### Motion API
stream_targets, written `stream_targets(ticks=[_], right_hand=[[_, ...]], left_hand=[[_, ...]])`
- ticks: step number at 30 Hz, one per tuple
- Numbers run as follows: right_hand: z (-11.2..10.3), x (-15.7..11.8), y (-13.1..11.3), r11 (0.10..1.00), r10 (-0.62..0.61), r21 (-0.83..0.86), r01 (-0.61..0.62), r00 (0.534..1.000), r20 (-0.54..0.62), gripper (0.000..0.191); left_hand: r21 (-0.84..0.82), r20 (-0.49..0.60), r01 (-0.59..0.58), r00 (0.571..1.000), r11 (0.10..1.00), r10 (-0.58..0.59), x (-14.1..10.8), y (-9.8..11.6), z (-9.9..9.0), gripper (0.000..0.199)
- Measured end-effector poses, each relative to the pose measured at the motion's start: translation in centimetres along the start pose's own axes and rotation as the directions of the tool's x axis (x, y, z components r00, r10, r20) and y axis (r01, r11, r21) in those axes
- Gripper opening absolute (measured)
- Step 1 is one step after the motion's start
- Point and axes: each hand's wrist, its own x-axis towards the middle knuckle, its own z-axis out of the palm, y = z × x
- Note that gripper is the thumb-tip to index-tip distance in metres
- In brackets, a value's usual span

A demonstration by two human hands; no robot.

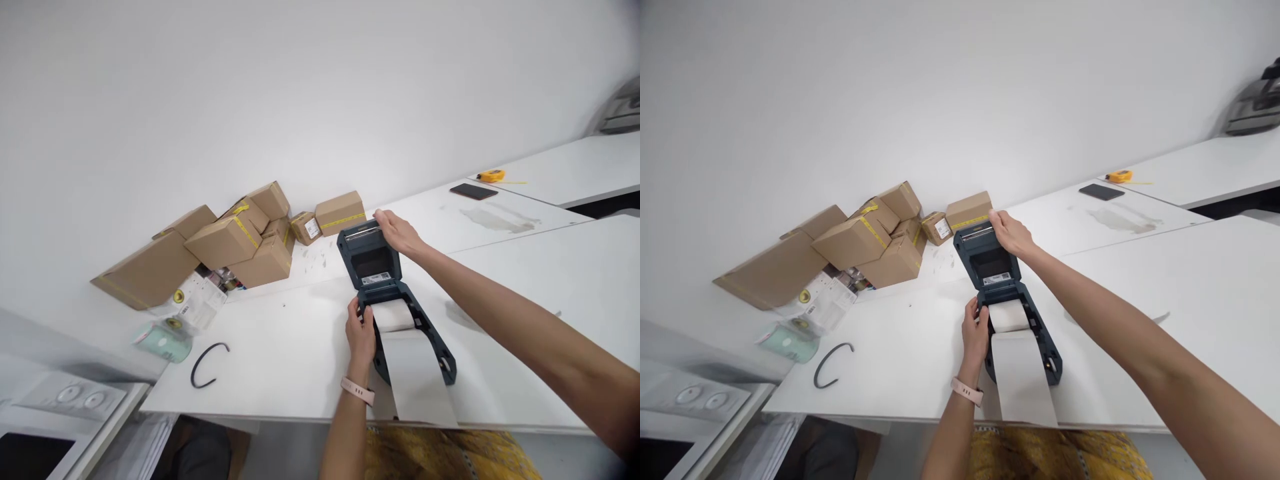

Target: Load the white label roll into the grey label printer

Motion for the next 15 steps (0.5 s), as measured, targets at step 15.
stream_targets(ticks=[15], right_hand=[[-2.7,-6.2,1.0,0.944,-0.313,0.043,0.326,0.93,-0.19,0.058]], left_hand=[[0.183,0.036,-0.098,0.995,0.978,0.093,0.0,0.6,-0.3,0.048]])
